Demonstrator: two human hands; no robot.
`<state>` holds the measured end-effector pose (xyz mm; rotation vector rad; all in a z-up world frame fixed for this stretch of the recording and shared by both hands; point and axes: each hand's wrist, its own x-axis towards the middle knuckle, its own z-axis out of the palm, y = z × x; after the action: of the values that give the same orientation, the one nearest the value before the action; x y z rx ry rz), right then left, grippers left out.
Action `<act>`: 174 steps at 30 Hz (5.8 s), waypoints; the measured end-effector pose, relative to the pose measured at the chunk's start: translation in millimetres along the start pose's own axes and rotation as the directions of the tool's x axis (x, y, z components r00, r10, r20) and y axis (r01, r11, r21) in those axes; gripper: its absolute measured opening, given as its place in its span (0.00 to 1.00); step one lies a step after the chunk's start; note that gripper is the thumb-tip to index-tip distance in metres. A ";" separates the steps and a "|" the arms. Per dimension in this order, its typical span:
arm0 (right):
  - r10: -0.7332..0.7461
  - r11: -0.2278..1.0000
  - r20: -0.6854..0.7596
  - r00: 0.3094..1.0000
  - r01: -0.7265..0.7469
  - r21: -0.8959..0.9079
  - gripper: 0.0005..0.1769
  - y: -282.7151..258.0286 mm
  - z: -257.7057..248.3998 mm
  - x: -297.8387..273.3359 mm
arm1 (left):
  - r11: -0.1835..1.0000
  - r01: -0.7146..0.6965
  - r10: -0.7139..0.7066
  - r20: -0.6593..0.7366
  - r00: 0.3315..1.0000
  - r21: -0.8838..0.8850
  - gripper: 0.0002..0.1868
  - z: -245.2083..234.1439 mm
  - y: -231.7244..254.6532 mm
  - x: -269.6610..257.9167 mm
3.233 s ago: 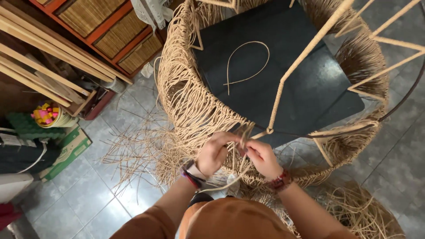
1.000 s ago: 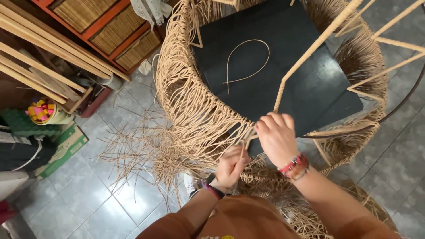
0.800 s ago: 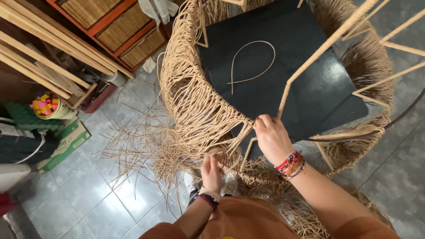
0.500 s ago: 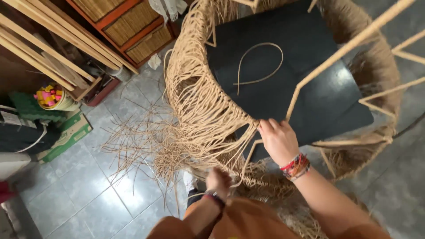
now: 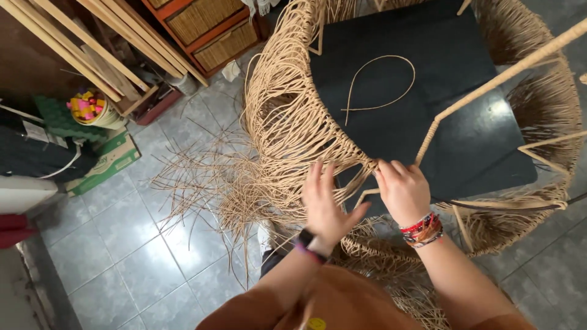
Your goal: Weaving and tying natural fibers onto a large circular frame to create a decorative furniture piece
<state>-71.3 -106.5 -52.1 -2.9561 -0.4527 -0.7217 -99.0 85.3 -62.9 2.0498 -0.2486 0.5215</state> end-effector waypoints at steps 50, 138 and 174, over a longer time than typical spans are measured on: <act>0.227 0.887 -0.138 0.964 -0.146 0.439 0.12 -8.9 -35.7 -8.9 | 0.969 -0.247 0.245 0.184 0.952 -0.014 0.47 27.5 -35.5 81.6; 0.277 0.881 0.319 0.906 -0.372 0.292 0.18 -90.3 28.2 180.7 | 0.965 0.104 0.097 0.699 0.708 -0.240 0.15 -20.5 -185.6 216.4; 0.619 0.724 0.313 0.721 -0.678 0.130 0.07 -50.7 0.2 59.6 | 0.989 -0.141 0.147 0.354 0.924 -0.042 0.12 -33.4 -102.4 249.7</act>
<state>-35.9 -42.2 -25.2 -2.6741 0.4766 -0.1860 152.7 175.1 -12.5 2.1114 -0.6224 0.2282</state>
